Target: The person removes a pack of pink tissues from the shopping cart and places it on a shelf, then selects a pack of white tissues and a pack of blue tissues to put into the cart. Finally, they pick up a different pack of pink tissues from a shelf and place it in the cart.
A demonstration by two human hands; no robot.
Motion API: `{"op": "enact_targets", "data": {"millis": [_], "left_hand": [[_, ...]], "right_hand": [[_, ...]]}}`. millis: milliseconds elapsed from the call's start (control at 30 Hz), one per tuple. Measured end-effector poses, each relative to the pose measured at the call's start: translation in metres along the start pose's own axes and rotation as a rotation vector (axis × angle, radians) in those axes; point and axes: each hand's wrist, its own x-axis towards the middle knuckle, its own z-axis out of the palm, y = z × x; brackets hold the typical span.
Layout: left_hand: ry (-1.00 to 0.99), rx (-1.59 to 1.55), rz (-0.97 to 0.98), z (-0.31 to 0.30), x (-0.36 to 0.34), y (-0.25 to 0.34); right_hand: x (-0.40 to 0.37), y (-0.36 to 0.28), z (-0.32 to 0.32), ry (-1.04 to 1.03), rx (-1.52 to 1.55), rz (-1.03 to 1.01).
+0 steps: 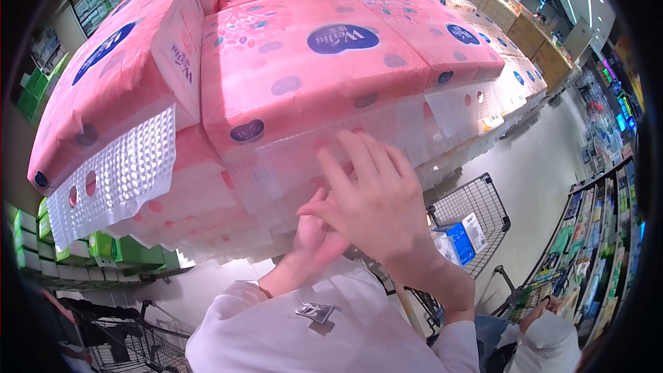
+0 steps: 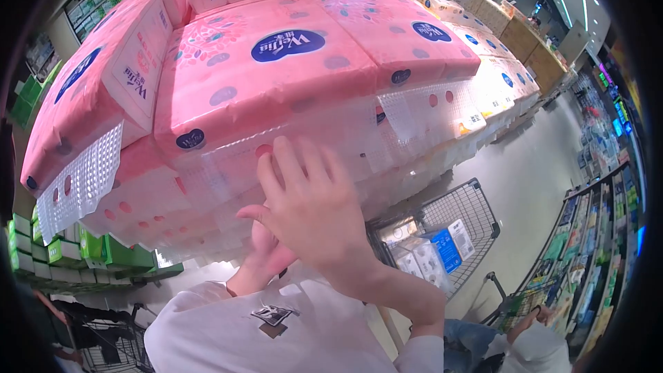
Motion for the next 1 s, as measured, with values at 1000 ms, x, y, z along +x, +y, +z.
{"op": "enact_targets", "data": {"millis": [1000], "left_hand": [[-0.042, 0.288, 0.204, -0.001, -0.051, 0.031]], "right_hand": [[-0.12, -0.014, -0.053, 0.114, 0.178, 0.022]]}}
